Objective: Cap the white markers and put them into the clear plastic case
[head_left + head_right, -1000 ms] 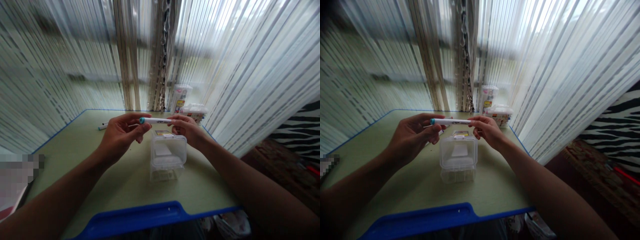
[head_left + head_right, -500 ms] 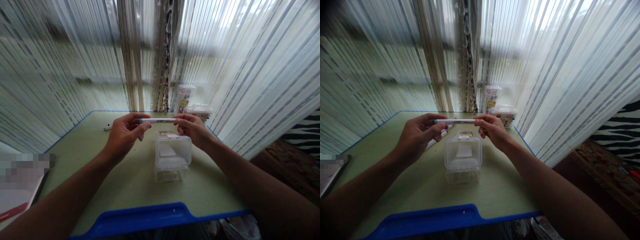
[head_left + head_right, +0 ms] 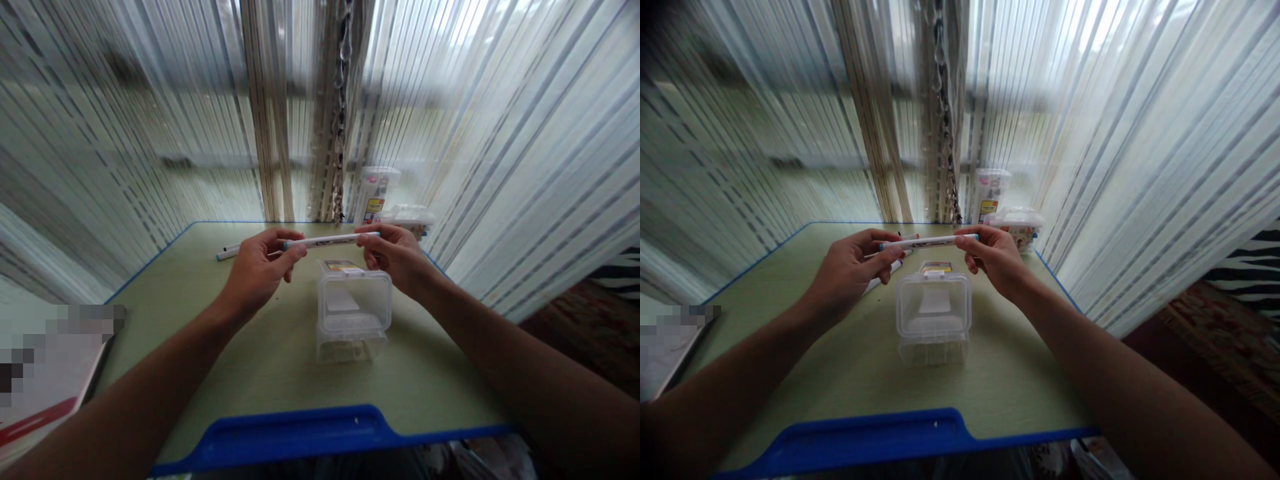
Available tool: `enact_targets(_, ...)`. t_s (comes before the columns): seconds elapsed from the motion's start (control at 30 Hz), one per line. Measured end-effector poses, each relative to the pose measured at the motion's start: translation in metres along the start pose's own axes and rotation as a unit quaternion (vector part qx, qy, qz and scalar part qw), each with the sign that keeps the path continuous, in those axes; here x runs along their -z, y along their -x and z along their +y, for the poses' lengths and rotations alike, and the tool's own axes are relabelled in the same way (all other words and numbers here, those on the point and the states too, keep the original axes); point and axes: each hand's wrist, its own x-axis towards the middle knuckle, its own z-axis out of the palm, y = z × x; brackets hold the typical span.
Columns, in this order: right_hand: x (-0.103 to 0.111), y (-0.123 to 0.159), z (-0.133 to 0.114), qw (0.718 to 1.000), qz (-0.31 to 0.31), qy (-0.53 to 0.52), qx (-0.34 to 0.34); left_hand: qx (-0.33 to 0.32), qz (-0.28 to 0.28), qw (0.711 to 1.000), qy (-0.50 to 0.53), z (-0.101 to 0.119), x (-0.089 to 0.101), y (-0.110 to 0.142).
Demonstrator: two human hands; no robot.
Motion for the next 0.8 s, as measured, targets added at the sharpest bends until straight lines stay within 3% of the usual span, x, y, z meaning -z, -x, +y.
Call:
enact_targets(0.13,-0.001,0.001,0.0,0.999,-0.011,-0.008,0.031,-0.004,-0.018,0.998,-0.058,-0.009,0.001,-0.002)
enact_targets(0.37,-0.003,0.004,-0.005,0.998,-0.035,-0.01,0.046,-0.091,-0.089,0.967,-0.22,-0.021,0.0,-0.005)
enact_targets(0.6,-0.003,0.009,-0.007,0.994,-0.1,0.002,0.042,-0.09,-0.053,0.965,-0.24,-0.022,-0.002,-0.007)
enact_targets(0.8,-0.002,0.01,-0.006,0.994,-0.104,0.019,0.037,-0.11,-0.047,0.965,-0.233,-0.023,-0.003,-0.007)
